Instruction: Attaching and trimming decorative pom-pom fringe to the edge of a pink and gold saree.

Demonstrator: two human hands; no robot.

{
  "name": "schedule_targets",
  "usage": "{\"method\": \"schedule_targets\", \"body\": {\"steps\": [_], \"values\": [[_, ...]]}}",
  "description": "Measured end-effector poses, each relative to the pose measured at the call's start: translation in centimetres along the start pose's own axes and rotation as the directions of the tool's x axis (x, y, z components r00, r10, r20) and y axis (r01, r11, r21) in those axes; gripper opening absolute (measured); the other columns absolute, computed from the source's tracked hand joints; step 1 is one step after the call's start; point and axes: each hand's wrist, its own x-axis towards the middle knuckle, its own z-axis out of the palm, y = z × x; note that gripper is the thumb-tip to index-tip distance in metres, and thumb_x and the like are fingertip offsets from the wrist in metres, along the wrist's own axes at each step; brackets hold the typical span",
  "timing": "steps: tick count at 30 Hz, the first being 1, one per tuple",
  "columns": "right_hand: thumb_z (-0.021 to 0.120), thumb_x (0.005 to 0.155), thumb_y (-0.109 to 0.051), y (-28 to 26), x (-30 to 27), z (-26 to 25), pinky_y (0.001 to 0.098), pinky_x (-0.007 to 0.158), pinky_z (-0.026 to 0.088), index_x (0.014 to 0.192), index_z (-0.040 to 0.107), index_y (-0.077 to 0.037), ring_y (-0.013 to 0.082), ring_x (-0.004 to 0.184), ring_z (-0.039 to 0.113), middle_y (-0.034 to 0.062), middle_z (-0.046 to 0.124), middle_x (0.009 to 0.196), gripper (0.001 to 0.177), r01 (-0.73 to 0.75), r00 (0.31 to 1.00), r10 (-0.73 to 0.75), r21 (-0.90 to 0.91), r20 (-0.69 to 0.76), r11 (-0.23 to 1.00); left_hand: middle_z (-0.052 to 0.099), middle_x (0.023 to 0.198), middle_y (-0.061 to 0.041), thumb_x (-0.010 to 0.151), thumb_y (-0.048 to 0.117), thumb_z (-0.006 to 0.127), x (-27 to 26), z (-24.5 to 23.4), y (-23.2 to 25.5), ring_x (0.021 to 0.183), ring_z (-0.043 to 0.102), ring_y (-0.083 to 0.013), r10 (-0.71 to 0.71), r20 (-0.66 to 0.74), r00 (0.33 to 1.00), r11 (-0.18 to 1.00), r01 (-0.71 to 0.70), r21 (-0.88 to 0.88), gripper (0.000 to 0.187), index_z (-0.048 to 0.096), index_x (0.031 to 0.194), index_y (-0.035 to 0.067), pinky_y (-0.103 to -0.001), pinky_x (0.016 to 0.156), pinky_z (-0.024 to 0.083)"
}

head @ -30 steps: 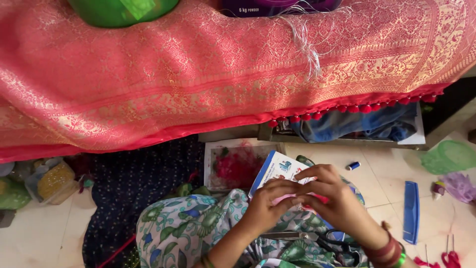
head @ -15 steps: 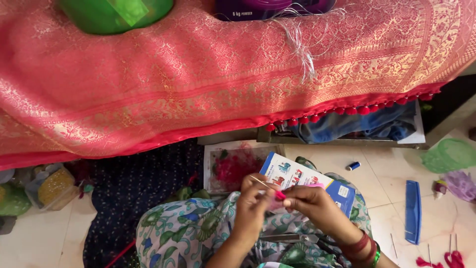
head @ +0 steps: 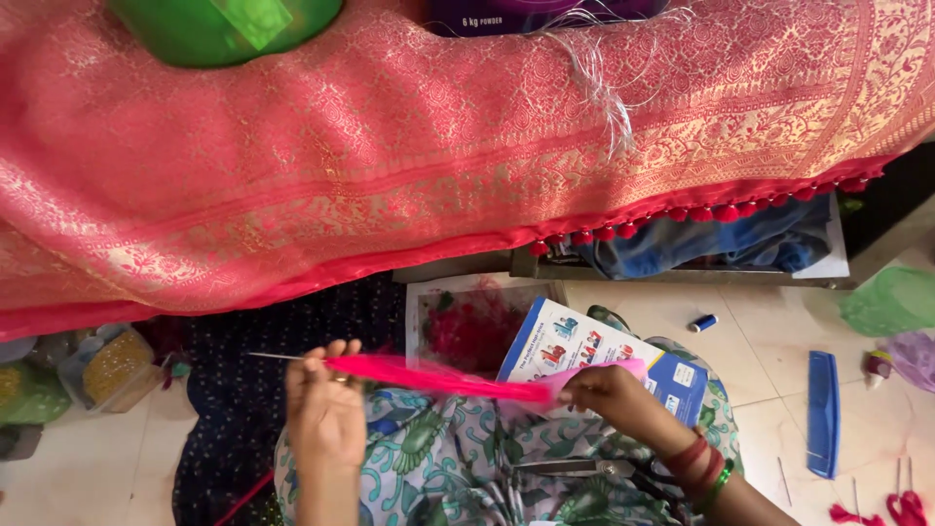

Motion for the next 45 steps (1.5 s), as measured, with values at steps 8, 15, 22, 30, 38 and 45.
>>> {"method": "schedule_targets", "body": {"steps": [8,15,22,30,38,45], "values": [[0.077,0.075,-0.017,-2.1,-3.7,-0.9,0.0434,0.090,0.051,0.130,0.066,-0.014,0.0312,0.118,0.058,0.0075,0.062,0.133,0.056,0.146,0.940,-0.341,-0.909,0.005,0.390,0.078,0.100,-0.008,0.106,0.014,0.059,-0.3,4.5,4.2,0.093,0.073,-0.0144,0.221,0.209,0.953,0.368,-0.280,0.887,0.013,0.068,0.109,0.005,-0.027,0.088,0.053],[0.082,0.067,-0.018,-0.5,-4.3,-2.6,0.0487,0.089,0.049,0.135,0.063,-0.012,0.0351,0.119,0.056,0.0097,0.062,0.128,0.071,-0.037,0.953,-0.261,-0.916,-0.152,0.399,0.081,0.093,-0.008,0.092,0.016,0.073,0.1,9.1,-0.4,0.082,0.073,-0.0134,0.060,0.279,0.958,0.263,-0.285,0.922,0.015,0.077,0.101,0.004,-0.027,0.076,0.056],[0.080,0.079,-0.018,-1.0,-8.2,-7.3,0.0354,0.082,0.058,0.098,0.079,-0.008,0.0253,0.097,0.071,0.0068,0.072,0.100,0.021,0.136,0.929,-0.315,-0.615,-0.192,0.776,0.080,0.110,-0.007,0.093,0.011,0.073,-1.5,16.6,-7.0,0.102,0.075,-0.0139,-0.131,0.565,0.814,0.595,-0.392,0.702,0.012,0.077,0.102,0.004,-0.028,0.092,0.057],[0.074,0.086,-0.006,-1.1,-12.0,-7.1,0.0363,0.097,0.054,0.104,0.077,0.004,0.0253,0.117,0.065,0.0137,0.066,0.129,0.020,0.523,0.841,-0.509,0.030,-0.183,0.852,0.056,0.151,-0.006,0.091,0.006,0.078,-8.4,22.0,-17.8,0.124,0.063,-0.0198,-0.412,0.789,0.456,0.894,0.032,0.448,0.012,0.077,0.103,0.006,-0.033,0.105,0.051],[0.072,0.086,-0.017,7.6,-13.4,-14.2,0.0379,0.083,0.060,0.103,0.080,0.008,0.0263,0.089,0.078,0.0187,0.082,0.097,0.031,0.088,0.986,-0.057,0.199,-0.156,0.976,0.060,0.137,-0.001,0.095,0.016,0.076,-7.5,15.6,-23.7,0.120,0.055,-0.0085,-0.607,0.548,0.575,0.794,0.449,0.409,0.029,0.066,0.121,0.006,-0.029,0.105,0.043],[0.069,0.089,-0.018,19.5,-15.1,-20.4,0.0380,0.079,0.055,0.107,0.073,0.011,0.0255,0.084,0.071,0.0200,0.078,0.089,0.035,-0.010,0.954,0.113,0.348,-0.277,0.937,0.069,0.110,0.008,0.093,0.025,0.073,-8.0,12.0,-26.8,0.091,0.057,-0.0016,-0.773,0.257,0.580,0.625,0.622,0.472,0.041,0.064,0.131,0.013,-0.022,0.076,0.041]]}}
